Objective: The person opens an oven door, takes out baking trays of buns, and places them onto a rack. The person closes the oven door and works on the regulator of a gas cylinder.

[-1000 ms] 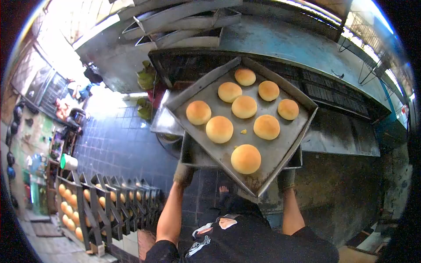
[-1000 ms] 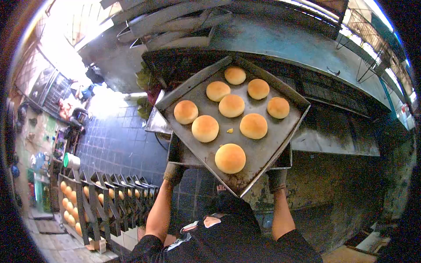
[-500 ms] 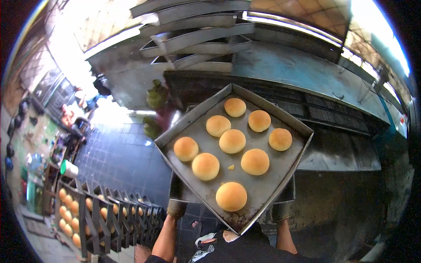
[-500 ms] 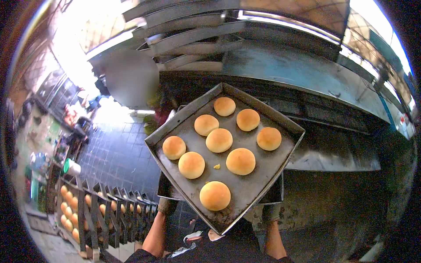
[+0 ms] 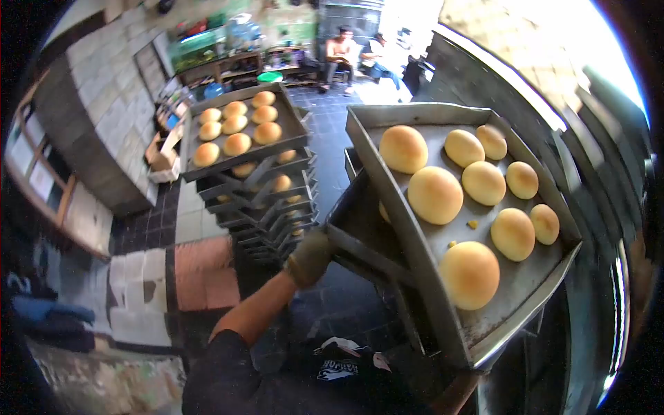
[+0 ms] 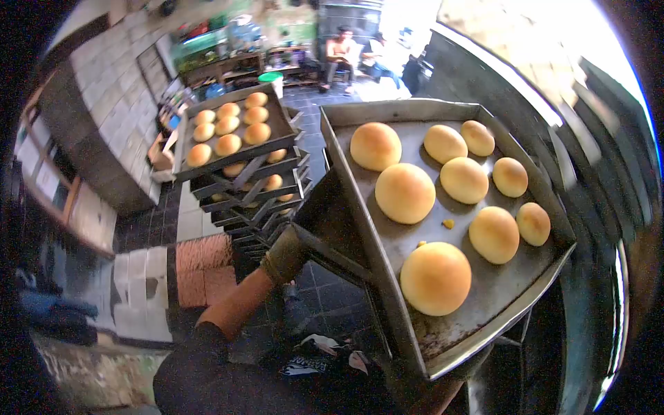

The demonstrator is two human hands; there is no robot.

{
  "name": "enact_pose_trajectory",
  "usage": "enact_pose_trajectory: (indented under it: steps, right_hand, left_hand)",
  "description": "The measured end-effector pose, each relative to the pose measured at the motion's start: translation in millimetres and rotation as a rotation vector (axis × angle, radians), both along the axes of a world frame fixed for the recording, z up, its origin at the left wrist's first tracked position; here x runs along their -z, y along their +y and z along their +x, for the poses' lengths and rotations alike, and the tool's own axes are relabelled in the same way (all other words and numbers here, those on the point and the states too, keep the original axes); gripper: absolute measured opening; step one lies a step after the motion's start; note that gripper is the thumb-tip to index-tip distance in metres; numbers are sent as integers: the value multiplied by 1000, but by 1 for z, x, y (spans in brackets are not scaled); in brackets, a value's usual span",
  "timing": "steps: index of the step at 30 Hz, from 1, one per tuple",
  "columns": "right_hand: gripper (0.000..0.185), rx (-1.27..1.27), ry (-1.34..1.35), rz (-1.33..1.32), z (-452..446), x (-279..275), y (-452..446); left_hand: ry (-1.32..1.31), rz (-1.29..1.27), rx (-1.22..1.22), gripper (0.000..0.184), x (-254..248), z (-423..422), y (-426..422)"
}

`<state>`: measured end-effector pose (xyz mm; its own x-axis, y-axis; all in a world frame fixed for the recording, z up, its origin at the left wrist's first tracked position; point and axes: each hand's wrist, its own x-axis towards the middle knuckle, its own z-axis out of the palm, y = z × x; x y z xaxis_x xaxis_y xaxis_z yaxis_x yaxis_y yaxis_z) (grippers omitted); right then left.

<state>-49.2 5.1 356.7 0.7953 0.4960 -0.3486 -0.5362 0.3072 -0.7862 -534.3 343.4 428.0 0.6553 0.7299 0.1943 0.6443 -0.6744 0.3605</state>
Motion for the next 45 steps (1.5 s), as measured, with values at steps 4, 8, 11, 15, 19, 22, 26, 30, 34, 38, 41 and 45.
enact_pose_trajectory:
  steps: [4,8,11,15,19,22,26,30,34,38,41,45]
  right_hand:
    - [62,-245,-255,64,-15,-28,137]
    - [63,-488,-489,152,-73,-51,306]
    - [64,-672,-792,206,-136,-39,421]
    - [49,-703,-1300,135,-302,-77,497]
    - [25,-719,-1163,244,-473,-137,528]
    - [21,-721,-1320,245,-556,-148,536]
    - [21,-830,-1362,55,-604,-140,539]
    - [35,-928,-1842,35,-621,-113,547]
    - [42,-1105,-1865,-44,-592,-80,552]
    - [42,-1104,-1906,-190,-593,-79,553]
    - [38,-1143,-1825,-160,-596,-73,552]
    - [41,-1274,-1700,5,-569,-55,561]
  left_hand:
    - [-217,104,-202,32,-67,-81,36]
    - [-304,340,-185,31,-86,-178,106]
    - [-507,100,-350,30,-123,-248,127]
    - [-457,197,-485,26,-118,-375,198]
    - [-213,328,-426,29,-144,-488,252]
    - [-177,353,-473,42,-126,-562,293]
    - [-177,113,-467,48,-76,-638,370]
    - [-752,-12,-273,36,-7,-675,442]
    - [-406,467,-470,37,67,-684,490]
    - [-437,95,-508,41,24,-679,470]
    - [-485,200,-378,35,4,-664,455]
    - [-942,-114,-358,27,9,-661,446]
